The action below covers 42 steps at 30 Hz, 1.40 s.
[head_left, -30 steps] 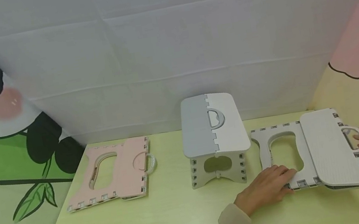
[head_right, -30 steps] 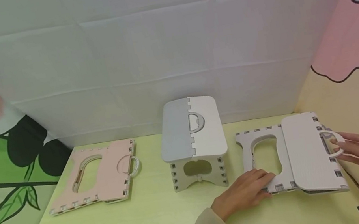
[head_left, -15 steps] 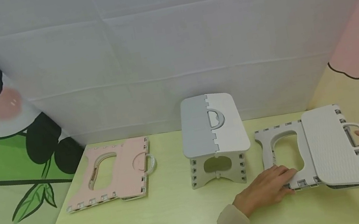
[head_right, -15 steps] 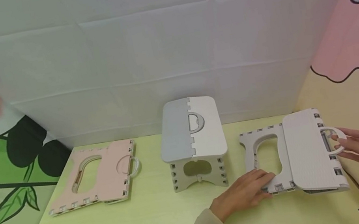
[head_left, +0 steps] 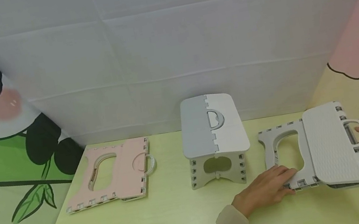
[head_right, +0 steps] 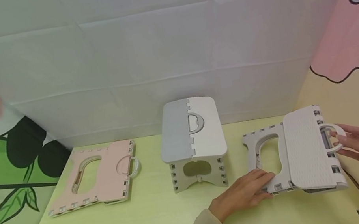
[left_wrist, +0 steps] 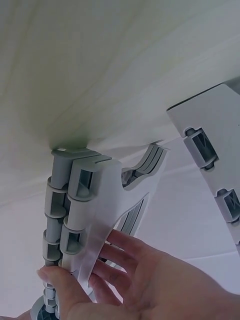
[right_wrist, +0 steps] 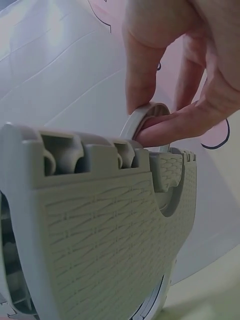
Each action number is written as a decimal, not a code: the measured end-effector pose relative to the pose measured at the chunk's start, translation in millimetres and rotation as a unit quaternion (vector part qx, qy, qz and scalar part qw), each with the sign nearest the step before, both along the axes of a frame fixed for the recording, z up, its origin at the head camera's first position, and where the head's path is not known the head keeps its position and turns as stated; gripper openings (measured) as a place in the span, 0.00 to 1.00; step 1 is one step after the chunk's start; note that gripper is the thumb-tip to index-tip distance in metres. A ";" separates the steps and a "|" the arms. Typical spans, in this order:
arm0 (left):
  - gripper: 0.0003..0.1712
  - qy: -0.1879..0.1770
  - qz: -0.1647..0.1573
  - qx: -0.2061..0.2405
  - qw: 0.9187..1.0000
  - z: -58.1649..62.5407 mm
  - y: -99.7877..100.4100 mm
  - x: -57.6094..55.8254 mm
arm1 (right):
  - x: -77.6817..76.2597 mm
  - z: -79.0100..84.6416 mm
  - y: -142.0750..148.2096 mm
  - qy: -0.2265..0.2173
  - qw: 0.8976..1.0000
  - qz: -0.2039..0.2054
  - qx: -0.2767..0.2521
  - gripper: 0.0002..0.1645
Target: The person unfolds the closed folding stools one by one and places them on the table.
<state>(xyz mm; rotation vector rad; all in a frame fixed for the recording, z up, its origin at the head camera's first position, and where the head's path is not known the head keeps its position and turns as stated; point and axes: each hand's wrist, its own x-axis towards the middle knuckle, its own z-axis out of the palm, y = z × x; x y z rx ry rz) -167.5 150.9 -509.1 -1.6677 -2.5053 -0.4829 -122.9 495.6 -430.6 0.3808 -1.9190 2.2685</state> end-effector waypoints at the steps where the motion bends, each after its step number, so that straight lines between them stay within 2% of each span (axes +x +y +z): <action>1: 0.34 -0.004 0.000 0.001 1.000 0.3 -0.2 0.1 | 0.3 0.8 -1.0 0.000 1.000 -0.002 0.000 0.29; 11: 0.33 -0.045 0.001 0.011 0.999 3.5 -1.3 2.2 | 4.1 8.5 -11.2 0.007 0.999 -0.032 0.013 0.28; 14: 0.33 -0.063 0.003 0.011 0.998 3.8 -1.7 2.3 | 5.4 10.9 -14.7 0.005 0.999 -0.034 0.007 0.28; 20: 0.33 -0.098 0.000 0.022 0.995 3.7 -4.0 1.9 | 6.2 15.6 -20.4 0.031 0.999 -0.017 -0.003 0.29; 24: 0.34 -0.104 -0.009 0.029 0.994 3.1 -4.0 0.9 | 6.0 18.2 -23.5 0.051 0.999 -0.008 -0.007 0.29; 34: 0.34 -0.122 -0.018 0.038 0.992 0.6 -4.5 -1.0 | 5.4 22.5 -31.8 0.068 0.998 -0.015 -0.006 0.29; 42: 0.34 -0.121 -0.029 0.047 0.991 3.1 -5.1 -1.5 | 4.2 27.4 -37.7 0.072 0.997 -0.018 -0.008 0.28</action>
